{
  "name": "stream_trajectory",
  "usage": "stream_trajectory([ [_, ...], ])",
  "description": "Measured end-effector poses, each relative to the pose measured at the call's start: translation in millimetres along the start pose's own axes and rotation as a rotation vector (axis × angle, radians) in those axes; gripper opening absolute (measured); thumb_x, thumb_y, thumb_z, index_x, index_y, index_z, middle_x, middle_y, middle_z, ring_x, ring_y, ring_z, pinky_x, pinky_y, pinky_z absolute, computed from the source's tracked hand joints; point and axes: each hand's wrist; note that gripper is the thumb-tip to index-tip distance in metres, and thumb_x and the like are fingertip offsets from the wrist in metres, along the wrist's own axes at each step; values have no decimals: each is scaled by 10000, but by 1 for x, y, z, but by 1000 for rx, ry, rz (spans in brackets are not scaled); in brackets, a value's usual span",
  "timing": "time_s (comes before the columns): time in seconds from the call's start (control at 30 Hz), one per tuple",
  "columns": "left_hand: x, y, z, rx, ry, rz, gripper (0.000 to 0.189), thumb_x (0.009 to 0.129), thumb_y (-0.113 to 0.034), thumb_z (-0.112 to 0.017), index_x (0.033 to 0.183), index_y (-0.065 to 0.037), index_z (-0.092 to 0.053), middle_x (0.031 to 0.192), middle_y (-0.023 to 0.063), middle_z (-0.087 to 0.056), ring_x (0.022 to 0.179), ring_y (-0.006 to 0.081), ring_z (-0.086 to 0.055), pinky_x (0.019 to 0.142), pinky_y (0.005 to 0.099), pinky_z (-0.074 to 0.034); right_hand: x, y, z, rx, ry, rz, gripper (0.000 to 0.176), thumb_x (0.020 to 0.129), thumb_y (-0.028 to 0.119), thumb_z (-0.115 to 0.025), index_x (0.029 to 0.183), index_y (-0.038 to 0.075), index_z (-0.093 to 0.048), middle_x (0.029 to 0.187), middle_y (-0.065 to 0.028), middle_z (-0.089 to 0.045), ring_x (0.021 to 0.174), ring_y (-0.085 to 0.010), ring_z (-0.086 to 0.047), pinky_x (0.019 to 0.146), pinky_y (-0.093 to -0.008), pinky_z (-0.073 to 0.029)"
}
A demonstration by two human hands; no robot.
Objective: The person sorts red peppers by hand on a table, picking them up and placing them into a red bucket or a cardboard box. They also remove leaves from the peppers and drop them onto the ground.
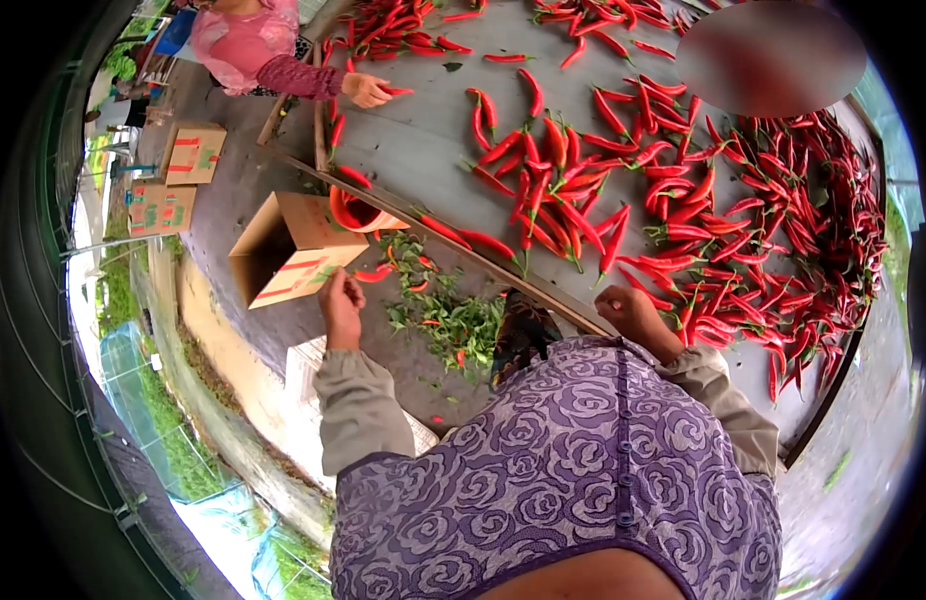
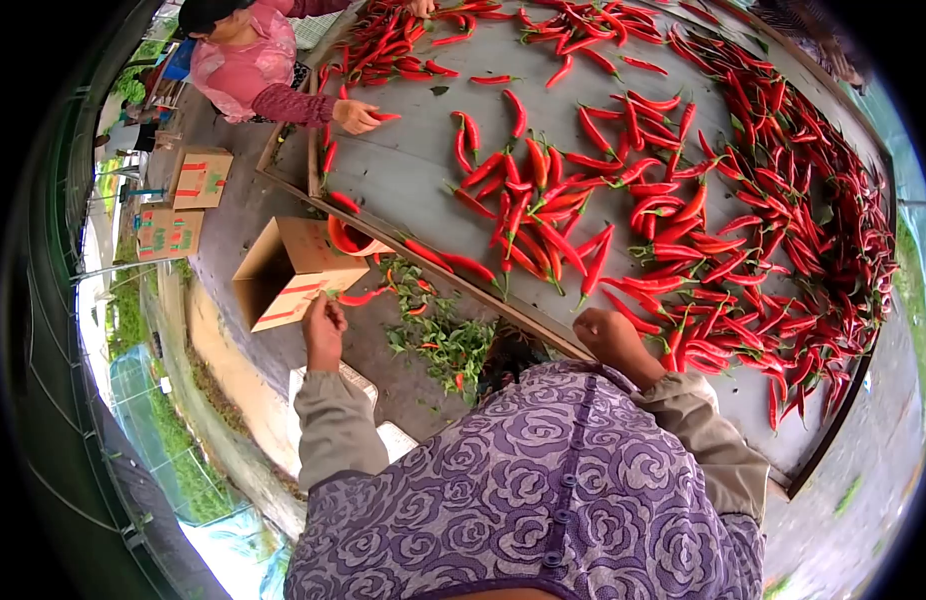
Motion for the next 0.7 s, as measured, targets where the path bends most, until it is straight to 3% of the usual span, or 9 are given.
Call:
stream_trajectory([
  [0.1,84,-11,47,54,73,-69,252,974,-321,-553,833,-112,-539,681,2,-537,563,112,-492,486,255,-360,-1,6,-6,6,-11,-53,219,850,206,-637,924,8,-690,816,-202,-678,758,-342,-673,691,-398,-521],
  [0.13,99,-22,48,88,57,-53,241,963,-355,-563,961,-115,-538,799,23,-572,637,132,-529,550,275,-404,-2,8,-9,3,-15,-57,219,850,206,-637,924,8,-690,816,-202,-678,758,-342,-673,691,-398,-521],
  [0.17,108,-34,45,120,41,-38,306,951,-389,-573,1090,-119,-537,916,45,-606,710,152,-566,614,296,-447,-2,9,-11,17,-17,-74,207,850,193,-637,923,7,-688,813,-201,-677,759,-335,-676,695,-393,-523],
  [0.2,112,-45,42,214,2,56,529,918,-426,-607,1339,-185,-394,1206,78,-560,875,216,-606,759,384,-489,-1,10,-12,29,-17,-90,194,851,180,-636,922,7,-686,810,-199,-677,761,-329,-679,699,-388,-525],
  [0.3,138,-36,35,546,-198,80,666,898,-424,-633,1425,-230,-275,1307,90,-503,903,255,-621,795,447,-500,-2,15,-9,31,-72,-50,166,853,150,-634,927,10,-684,810,-194,-678,757,-316,-687,701,-378,-530],
  [0.5,87,43,-61,462,-26,-172,369,887,-139,-640,1231,-48,-539,1065,77,-614,892,195,-622,737,329,-522,-26,-14,27,-21,-316,-101,148,859,131,-636,955,26,-674,841,-179,-674,787,-312,-684,692,-380,-530],
  [0.57,81,113,-102,602,95,-636,392,869,-85,-642,1242,-32,-534,1071,77,-618,921,202,-614,775,344,-527,-40,-25,40,-33,-403,-107,147,858,133,-634,959,32,-672,843,-176,-672,785,-320,-678,688,-384,-527],
  [0.6,43,115,-141,650,163,-613,399,857,-65,-637,1242,-25,-541,1066,98,-630,941,222,-614,824,350,-521,-46,-28,46,-45,-452,-80,147,858,134,-633,963,38,-669,845,-174,-670,782,-328,-673,684,-388,-524],
  [0.7,-58,122,-246,844,523,-922,411,813,-49,-617,1219,-15,-563,1071,171,-617,987,341,-597,897,413,-492,-67,-44,56,-51,-467,-175,154,854,170,-619,950,57,-659,824,-174,-656,770,-352,-652,670,-421,-512],
])
Point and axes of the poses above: each hand's wrist, its own x-axis towards the middle knuckle, its own z-axis out of the back of the hand, y = z × x
